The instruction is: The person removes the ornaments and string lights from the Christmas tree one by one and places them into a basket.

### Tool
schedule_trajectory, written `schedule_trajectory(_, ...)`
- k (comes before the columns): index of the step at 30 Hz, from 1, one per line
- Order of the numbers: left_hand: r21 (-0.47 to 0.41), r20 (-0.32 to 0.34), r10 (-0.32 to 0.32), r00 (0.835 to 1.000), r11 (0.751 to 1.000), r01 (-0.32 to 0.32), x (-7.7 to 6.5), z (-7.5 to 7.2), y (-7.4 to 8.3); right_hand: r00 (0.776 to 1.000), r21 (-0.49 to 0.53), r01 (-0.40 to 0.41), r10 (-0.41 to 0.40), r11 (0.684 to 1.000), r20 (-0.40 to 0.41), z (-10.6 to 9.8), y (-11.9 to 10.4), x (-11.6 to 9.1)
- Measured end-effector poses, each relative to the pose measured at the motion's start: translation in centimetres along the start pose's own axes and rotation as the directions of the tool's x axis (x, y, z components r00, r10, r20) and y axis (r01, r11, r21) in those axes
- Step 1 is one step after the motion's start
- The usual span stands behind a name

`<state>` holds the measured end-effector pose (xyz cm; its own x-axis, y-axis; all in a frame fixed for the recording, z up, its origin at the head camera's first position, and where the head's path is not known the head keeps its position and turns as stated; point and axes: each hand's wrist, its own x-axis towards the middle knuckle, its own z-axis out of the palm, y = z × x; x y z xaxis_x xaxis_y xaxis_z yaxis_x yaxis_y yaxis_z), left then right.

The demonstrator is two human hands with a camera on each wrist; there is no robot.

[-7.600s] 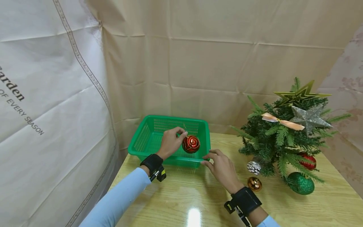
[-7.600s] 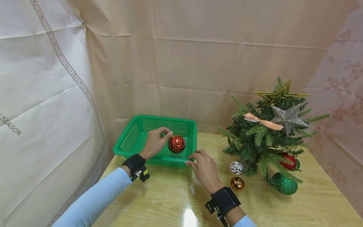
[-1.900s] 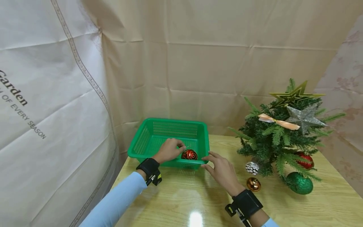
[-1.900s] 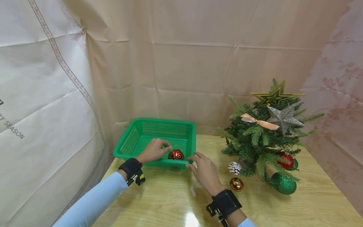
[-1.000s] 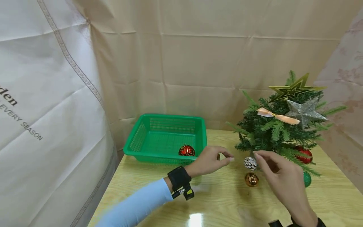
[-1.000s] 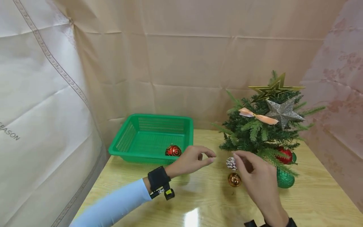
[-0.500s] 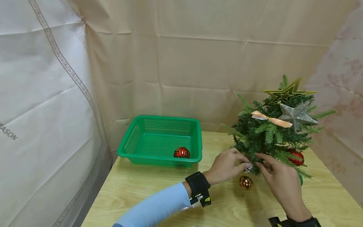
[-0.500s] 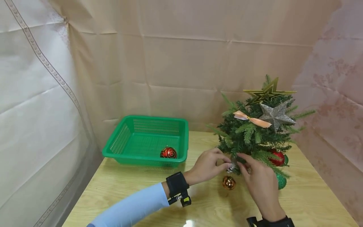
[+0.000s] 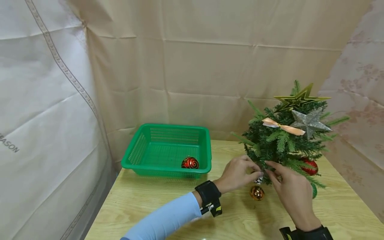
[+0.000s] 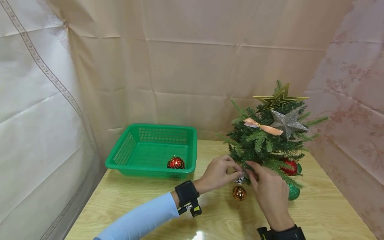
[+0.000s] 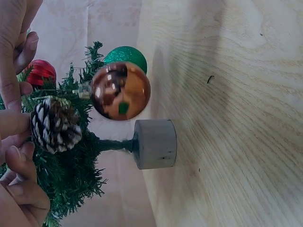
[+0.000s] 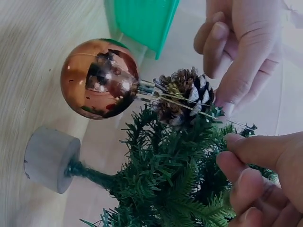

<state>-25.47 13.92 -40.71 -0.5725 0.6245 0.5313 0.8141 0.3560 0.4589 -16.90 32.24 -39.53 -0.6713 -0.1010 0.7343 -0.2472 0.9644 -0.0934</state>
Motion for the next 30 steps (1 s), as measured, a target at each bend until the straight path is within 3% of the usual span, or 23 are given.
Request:
schedule_trajectory(7,0.014,0.010,0.043,0.999,0.999,-0.043,-0.2,-0.3,-0.1,1.000,-0.047,0.027,-0.027,0.999,0.010,-1.0,-1.5,0.7)
schedule_trajectory(15,-0.121,0.047,0.070,0.996,0.991,-0.064,-0.3,-1.8,-0.4,1.000,-0.064,0.022,-0.021,0.998,0.015,-0.8,-1.7,0.5)
schedule_trajectory(21,-0.153,0.028,0.091,0.995,0.984,-0.086,-0.4,-2.6,-0.4,1.000,-0.058,0.006,-0.005,0.998,0.027,-0.8,-1.7,0.4)
schedule_trajectory(30,-0.161,-0.019,0.058,0.998,0.985,-0.060,-1.0,-3.4,-0.9,0.996,-0.054,-0.027,0.031,0.998,0.078,-1.0,-2.4,0.3)
